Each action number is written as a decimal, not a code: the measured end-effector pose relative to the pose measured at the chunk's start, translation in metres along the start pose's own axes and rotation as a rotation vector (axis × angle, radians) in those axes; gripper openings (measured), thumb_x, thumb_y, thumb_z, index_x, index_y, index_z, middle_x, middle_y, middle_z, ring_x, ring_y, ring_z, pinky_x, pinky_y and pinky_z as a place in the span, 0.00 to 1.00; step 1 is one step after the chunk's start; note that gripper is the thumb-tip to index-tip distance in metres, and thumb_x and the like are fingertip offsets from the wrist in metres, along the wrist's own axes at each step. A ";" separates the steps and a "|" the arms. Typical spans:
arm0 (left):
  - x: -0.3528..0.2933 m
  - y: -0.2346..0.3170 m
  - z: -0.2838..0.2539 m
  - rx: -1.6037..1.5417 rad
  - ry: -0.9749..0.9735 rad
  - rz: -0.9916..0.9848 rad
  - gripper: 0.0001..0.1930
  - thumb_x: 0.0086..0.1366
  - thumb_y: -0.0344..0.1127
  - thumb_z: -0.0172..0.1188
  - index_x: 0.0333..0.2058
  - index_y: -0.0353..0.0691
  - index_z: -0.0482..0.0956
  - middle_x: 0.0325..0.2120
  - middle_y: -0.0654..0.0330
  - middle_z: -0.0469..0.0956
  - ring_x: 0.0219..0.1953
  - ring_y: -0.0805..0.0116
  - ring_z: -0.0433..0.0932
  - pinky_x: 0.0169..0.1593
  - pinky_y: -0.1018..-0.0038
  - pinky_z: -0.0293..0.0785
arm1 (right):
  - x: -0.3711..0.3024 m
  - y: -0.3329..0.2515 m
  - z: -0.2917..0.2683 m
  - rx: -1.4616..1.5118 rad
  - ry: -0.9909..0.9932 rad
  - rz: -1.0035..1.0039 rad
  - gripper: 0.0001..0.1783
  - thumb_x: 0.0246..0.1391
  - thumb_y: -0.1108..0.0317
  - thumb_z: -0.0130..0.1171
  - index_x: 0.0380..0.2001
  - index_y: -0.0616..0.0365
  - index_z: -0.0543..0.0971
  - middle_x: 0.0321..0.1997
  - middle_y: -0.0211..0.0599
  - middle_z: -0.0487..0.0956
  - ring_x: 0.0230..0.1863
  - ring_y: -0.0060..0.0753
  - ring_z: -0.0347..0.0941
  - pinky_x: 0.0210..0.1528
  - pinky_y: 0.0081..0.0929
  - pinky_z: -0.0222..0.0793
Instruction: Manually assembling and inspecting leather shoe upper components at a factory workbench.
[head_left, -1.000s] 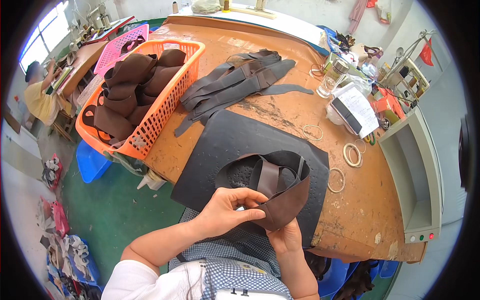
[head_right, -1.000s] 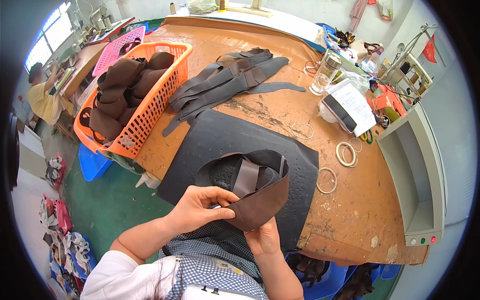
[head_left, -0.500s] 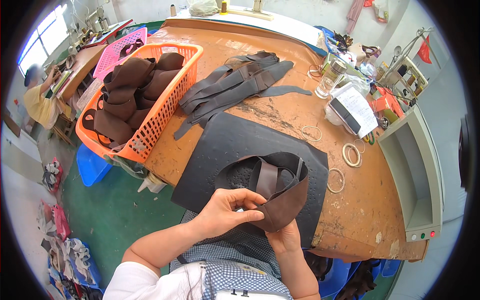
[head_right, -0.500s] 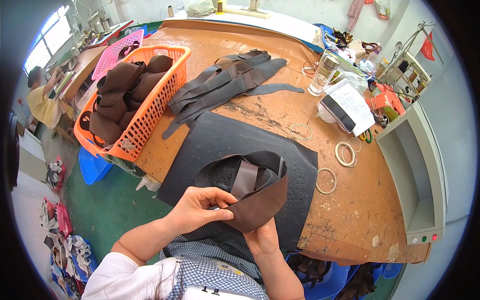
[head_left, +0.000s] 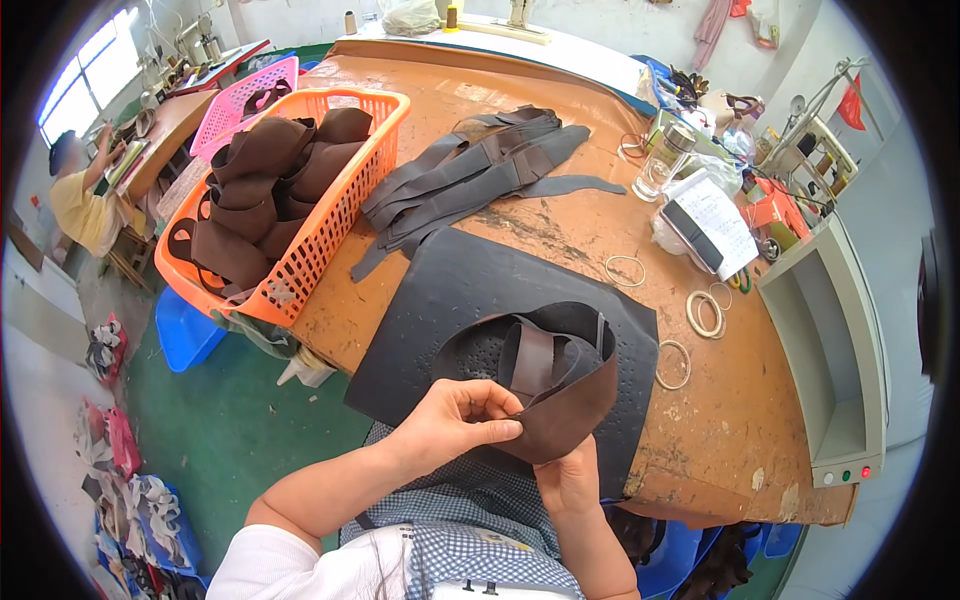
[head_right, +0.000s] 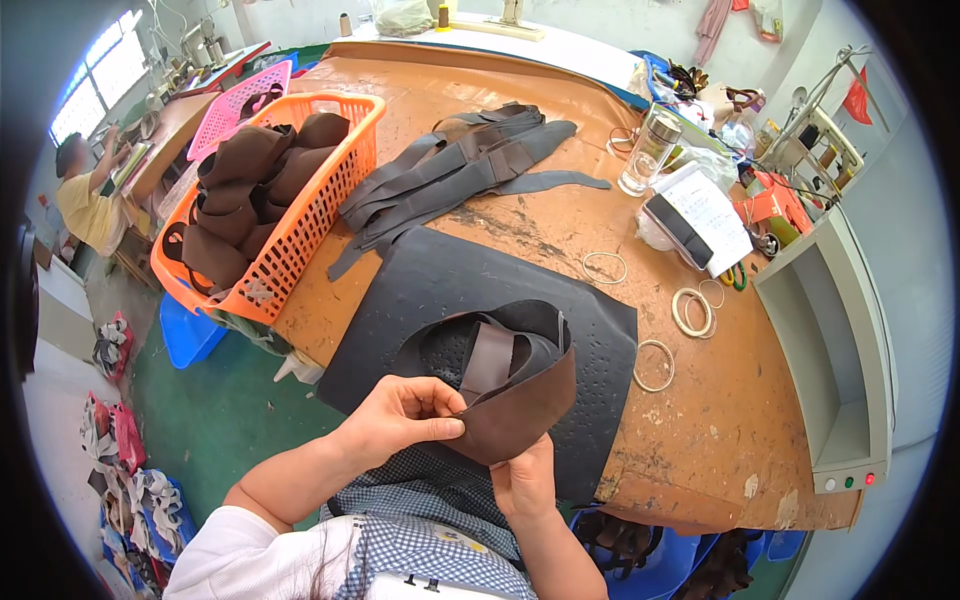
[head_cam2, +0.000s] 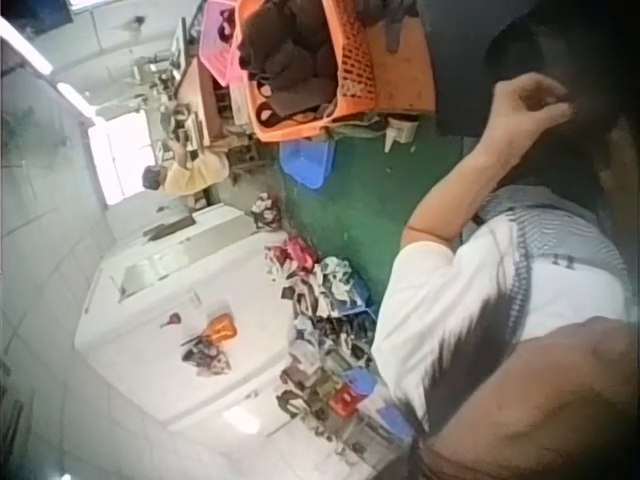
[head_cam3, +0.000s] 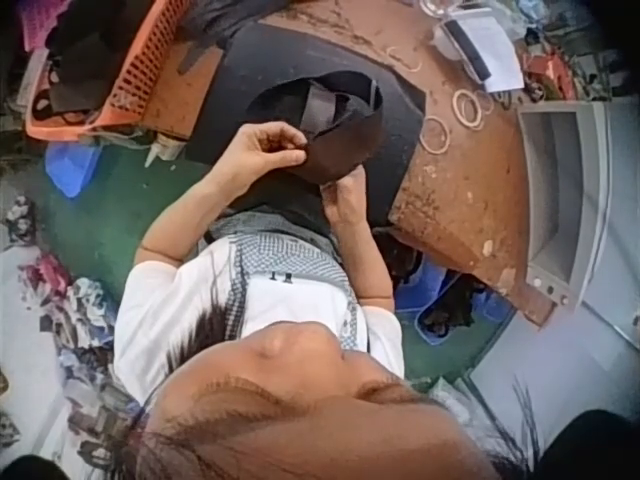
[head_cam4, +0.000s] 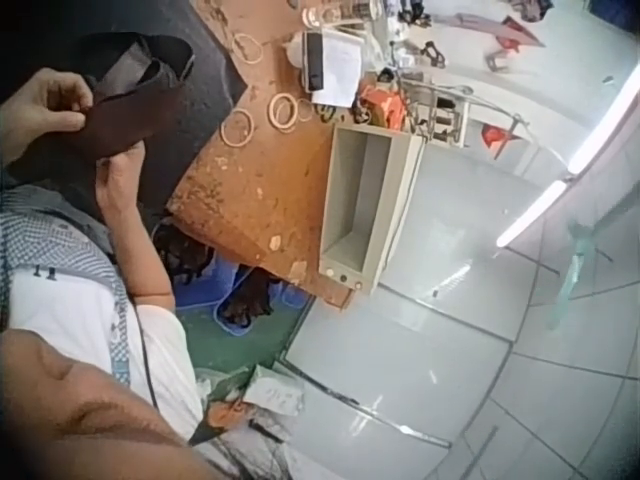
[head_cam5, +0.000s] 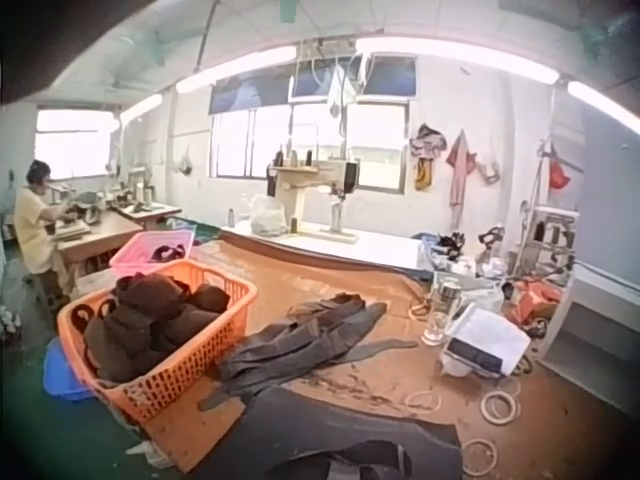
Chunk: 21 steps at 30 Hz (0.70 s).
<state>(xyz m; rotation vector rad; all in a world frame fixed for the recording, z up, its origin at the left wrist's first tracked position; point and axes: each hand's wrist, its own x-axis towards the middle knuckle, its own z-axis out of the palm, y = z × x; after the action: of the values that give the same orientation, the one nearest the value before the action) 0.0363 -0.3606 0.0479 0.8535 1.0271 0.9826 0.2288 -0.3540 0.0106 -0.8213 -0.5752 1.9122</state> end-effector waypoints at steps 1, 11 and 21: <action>0.000 -0.001 0.000 -0.007 0.005 -0.003 0.10 0.60 0.26 0.67 0.40 0.33 0.80 0.31 0.66 0.79 0.34 0.80 0.76 0.43 0.82 0.75 | -0.001 0.001 0.000 -0.006 0.006 -0.034 0.17 0.54 0.77 0.62 0.48 0.60 0.75 0.47 0.32 0.79 0.49 0.29 0.77 0.52 0.28 0.75; -0.007 0.002 0.004 0.675 0.195 0.452 0.10 0.53 0.29 0.72 0.34 0.39 0.82 0.39 0.64 0.74 0.51 0.67 0.69 0.58 0.67 0.64 | 0.002 0.023 -0.003 -0.149 0.167 -0.444 0.19 0.54 0.79 0.62 0.49 0.59 0.73 0.49 0.32 0.77 0.49 0.28 0.76 0.53 0.29 0.74; -0.008 -0.004 -0.009 0.502 -0.019 0.391 0.08 0.59 0.27 0.65 0.37 0.36 0.77 0.47 0.54 0.76 0.52 0.62 0.72 0.57 0.65 0.66 | -0.003 0.016 -0.006 -0.063 -0.076 -0.394 0.28 0.48 0.79 0.64 0.55 0.60 0.71 0.57 0.41 0.72 0.57 0.34 0.72 0.56 0.33 0.72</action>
<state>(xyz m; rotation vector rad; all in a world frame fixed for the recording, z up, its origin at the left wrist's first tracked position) 0.0268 -0.3683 0.0441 1.5180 1.1342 1.0514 0.2245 -0.3637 -0.0036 -0.6227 -0.7848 1.5745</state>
